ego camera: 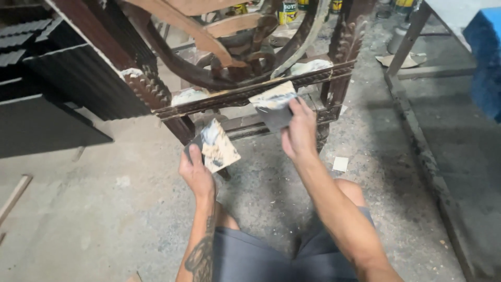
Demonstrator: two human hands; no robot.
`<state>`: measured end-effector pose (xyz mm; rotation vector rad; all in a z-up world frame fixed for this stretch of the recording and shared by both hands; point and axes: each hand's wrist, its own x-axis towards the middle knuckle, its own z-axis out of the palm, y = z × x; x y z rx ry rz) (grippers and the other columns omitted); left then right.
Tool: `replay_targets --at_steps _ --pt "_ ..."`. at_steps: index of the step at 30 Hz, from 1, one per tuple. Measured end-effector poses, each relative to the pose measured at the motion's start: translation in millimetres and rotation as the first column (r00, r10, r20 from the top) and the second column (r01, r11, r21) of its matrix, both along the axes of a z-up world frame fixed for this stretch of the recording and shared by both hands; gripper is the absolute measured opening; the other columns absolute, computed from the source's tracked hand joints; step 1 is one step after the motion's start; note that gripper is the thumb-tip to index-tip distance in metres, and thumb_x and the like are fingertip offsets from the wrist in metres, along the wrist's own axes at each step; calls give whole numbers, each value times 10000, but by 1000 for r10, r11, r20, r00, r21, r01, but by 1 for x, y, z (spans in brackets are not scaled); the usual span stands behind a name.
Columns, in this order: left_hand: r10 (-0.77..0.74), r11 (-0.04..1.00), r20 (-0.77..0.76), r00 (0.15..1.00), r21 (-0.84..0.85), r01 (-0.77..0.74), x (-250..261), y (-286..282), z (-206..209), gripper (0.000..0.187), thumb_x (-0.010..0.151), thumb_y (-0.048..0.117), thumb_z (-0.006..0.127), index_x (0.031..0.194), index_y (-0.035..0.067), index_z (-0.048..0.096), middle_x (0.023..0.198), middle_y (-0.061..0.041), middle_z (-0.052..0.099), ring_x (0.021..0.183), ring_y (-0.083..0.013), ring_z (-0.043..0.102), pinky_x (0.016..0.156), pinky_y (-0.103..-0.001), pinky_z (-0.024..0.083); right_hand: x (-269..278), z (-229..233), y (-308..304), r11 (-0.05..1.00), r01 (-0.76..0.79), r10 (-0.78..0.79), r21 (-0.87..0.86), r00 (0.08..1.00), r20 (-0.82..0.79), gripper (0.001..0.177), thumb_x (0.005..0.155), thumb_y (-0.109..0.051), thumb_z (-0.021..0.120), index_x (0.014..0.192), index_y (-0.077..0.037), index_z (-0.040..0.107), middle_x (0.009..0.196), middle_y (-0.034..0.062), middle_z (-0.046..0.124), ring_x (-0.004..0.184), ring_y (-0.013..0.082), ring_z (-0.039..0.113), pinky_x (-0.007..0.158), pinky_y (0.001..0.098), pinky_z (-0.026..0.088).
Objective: Applying wood filler to a wooden chair frame to repair cracks and joints before refinishing.
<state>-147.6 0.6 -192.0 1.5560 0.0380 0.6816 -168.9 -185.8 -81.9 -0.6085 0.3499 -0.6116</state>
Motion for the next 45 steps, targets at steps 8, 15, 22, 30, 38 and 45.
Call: replay_targets --at_steps 8,15,22,30,38,45 --pt "-7 998 -94 996 -65 1 -18 0 3 250 1083 251 564 1134 65 723 1104 -89 738 1058 -121 629 1041 -363 487 78 -74 -21 999 10 -10 30 1000 2 313 984 -92 604 1265 35 654 1162 287 683 989 288 715 852 441 631" --pt "-1 1000 -181 984 -20 -2 -6 19 -26 378 1072 326 580 1251 13 694 1202 -173 713 1173 -228 653 1083 -430 470 81 -43 -6 984 -41 9 -175 984 -178 528 1080 -189 500 1552 8 368 1605 282 165 1521 452 207 1250 562 183" --pt "10 1000 -108 994 26 -7 -23 24 -23 279 1072 280 597 1161 42 713 1059 -118 717 1016 -144 626 1014 -404 490 83 -21 12 933 30 -119 -359 966 -229 509 1015 -121 421 1476 96 426 1443 327 449 1419 460 395 1210 523 275" --pt "-145 987 -103 984 -83 137 -47 7 1 291 1040 296 551 1072 28 659 1002 -65 702 931 -140 631 849 -316 543 32 -4 -1 938 -95 9 -332 968 -251 551 1029 -129 373 1570 -47 305 1648 188 299 1477 337 371 1217 472 300" --pt "-186 976 -64 980 -122 178 -46 1 1 238 1052 259 550 1048 41 647 986 -67 706 908 -137 640 830 -308 555 54 9 -9 983 -86 51 -161 977 -209 584 1046 -140 378 1609 -61 244 1661 229 228 425 22 349 393 188 398" --pt "-204 969 -73 976 -156 191 -48 4 -8 202 1061 243 562 968 73 619 901 -12 660 845 -94 593 779 -277 536 66 22 -8 966 -83 -6 -244 939 -343 558 1035 -146 363 1572 -4 314 1490 163 401 1301 300 560 1085 390 502"
